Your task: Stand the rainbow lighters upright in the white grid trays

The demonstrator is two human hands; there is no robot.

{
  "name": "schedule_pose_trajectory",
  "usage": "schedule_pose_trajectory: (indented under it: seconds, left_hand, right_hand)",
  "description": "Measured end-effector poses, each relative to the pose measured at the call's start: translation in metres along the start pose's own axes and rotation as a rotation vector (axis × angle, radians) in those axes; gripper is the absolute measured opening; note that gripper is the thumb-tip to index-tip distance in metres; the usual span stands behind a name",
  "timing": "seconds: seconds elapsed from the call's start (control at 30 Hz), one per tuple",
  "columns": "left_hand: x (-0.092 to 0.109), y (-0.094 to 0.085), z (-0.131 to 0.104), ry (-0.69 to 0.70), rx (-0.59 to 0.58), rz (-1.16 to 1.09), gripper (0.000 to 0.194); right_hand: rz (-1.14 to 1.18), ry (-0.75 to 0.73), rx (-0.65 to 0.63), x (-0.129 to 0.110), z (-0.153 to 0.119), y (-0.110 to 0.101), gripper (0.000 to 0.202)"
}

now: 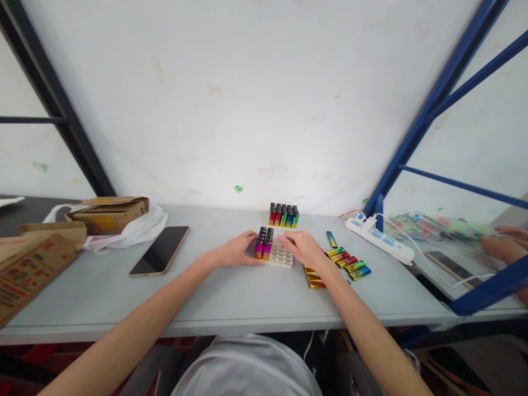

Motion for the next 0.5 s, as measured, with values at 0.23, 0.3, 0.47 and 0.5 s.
schedule_pose_trajectory:
  seconds: [0.23,0.3,0.47,0.5]
  left_hand:
    - [0.000,0.000,0.000,-0.004,-0.023,0.018,0.068]
    - [0.000,0.000,0.000,-0.001,-0.028,0.026,0.067]
    - [-0.003,0.000,0.000,0.009,-0.020,0.036,0.068]
    - [-0.003,0.001,0.000,0.011,-0.020,0.034,0.068]
  right_hand:
    - [-0.265,0.426,-0.087,0.106,-0.020,-0.026,0.028]
    - [-0.258,0.475,-0.169,0.120,-0.026,-0.021,0.028]
    - [-0.107,0.395,-0.029,0.115,-0.021,-0.018,0.017]
    - [-0.022,0.377,0.026,0.111,-0.018,-0.019,0.021]
Point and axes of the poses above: each hand's wrist, its own z-axis towards the middle knuckle, its own y-axis out of the palm, x = y × z, the point moved 5 cm from there along z, towards the middle knuckle, and after that the axes turned 8 degrees about x, right-handed, at the moved point
